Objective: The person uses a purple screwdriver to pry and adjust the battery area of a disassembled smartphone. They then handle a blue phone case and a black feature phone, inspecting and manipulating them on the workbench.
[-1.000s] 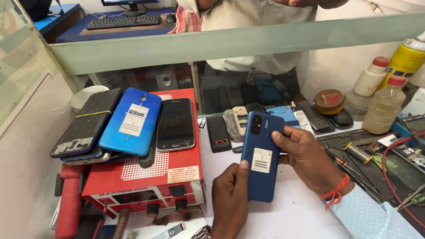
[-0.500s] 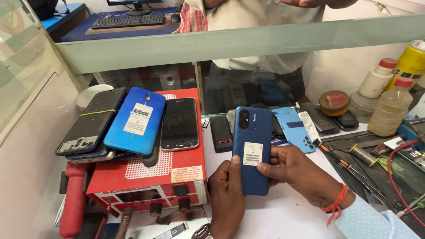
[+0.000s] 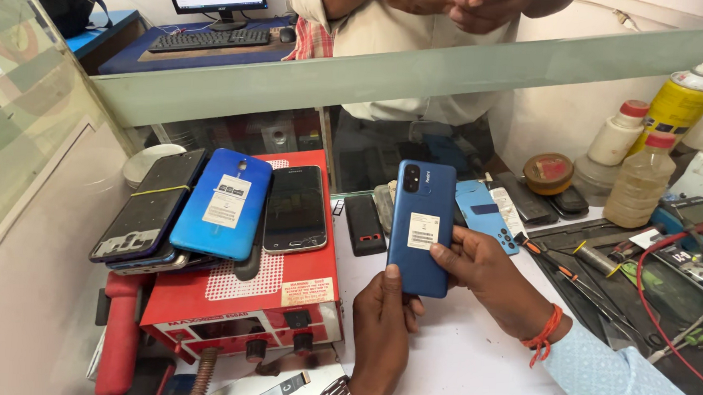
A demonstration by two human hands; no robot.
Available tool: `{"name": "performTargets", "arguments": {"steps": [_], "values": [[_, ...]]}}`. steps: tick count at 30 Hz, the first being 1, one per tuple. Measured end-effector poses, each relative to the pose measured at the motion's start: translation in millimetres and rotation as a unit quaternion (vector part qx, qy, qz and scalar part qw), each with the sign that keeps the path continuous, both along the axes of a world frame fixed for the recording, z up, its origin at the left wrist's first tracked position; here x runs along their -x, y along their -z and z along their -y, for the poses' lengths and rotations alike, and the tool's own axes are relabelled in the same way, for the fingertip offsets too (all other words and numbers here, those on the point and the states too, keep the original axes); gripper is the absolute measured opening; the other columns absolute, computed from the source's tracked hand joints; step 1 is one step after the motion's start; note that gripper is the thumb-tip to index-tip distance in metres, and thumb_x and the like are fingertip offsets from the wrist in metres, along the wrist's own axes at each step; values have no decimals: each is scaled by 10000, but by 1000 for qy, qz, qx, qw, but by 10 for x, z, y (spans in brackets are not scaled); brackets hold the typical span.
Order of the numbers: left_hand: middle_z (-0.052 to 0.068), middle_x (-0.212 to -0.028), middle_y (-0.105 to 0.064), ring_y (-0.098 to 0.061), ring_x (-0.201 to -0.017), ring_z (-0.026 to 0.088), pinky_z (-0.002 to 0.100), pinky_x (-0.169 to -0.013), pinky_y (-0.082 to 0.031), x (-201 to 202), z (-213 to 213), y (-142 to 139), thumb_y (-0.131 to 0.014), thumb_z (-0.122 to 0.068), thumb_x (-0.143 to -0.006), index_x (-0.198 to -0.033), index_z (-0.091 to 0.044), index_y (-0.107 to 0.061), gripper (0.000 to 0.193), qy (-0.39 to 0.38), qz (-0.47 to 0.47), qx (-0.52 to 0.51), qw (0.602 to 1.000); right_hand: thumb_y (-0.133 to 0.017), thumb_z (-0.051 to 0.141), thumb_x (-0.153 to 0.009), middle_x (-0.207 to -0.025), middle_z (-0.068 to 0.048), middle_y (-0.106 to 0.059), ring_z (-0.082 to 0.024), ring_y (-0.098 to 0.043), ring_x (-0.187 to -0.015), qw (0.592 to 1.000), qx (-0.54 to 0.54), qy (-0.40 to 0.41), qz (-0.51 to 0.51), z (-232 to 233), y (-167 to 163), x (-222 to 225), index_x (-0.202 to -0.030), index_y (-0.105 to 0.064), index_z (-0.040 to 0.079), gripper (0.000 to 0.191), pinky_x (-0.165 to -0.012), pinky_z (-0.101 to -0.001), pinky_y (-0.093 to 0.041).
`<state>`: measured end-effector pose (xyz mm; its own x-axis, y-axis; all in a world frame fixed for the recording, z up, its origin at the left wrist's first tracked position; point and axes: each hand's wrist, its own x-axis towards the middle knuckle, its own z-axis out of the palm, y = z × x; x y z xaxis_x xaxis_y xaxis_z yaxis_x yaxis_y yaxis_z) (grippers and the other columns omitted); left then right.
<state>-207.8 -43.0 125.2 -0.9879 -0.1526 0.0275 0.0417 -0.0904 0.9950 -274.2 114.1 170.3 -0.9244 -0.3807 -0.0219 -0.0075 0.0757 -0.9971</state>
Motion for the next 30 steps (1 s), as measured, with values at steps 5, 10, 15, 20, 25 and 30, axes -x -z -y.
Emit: {"name": "performTargets", "arguments": {"steps": [5,10,15,20,25,30], "values": [[-14,-618,-580,-495,-533,58,228,-507,-419,8,8,4,-374,-527,-1038,-782,-90,-620,563,-11,8,6,1000,-823,130,-743,-992,-48,-716,-135,-677,-858,998,-29,-58,16,63,-69,-97,-1363,-507,99,696,-685,-322,-572],[-7,-619,-584,-497,-530,57,227,-503,-411,9,18,-2,-399,-512,-1045,-772,-78,-614,556,-3,-5,12,1000,-843,60,-694,-1025,-12,-722,-108,-681,-851,999,1,-37,12,80,-122,-148,-1342,-534,93,719,-687,-303,-582],[-6,-597,-582,-505,-519,57,232,-495,-420,16,25,-18,-408,-508,-1038,-753,-79,-614,555,-16,20,27,999,-838,18,-695,-935,-65,-759,-139,-708,-804,999,-24,5,21,130,-93,-176,-1298,-568,65,662,-663,-318,-588],[-6,-583,-577,-508,-518,55,227,-507,-429,25,29,-15,-413,-507,-1045,-742,-78,-625,566,-21,33,28,999,-827,-7,-683,-888,-73,-781,-146,-715,-762,999,-5,25,23,154,-64,-205,-1249,-617,50,606,-633,-319,-573],[-6,-601,-591,-501,-532,63,234,-525,-432,50,35,3,-384,-508,-1044,-793,-69,-661,576,-21,45,-15,999,-817,-2,-743,-893,-117,-768,-173,-698,-764,1000,4,1,-1,185,-76,-203,-1240,-637,14,530,-675,-330,-584],[8,-647,-602,-521,-570,72,242,-560,-450,78,28,35,-386,-505,-1038,-892,-55,-684,558,-43,24,-99,994,-789,88,-788,-1069,-96,-766,-137,-716,-921,996,43,-72,-4,109,-126,-182,-1282,-613,-5,533,-878,-346,-607]]}}
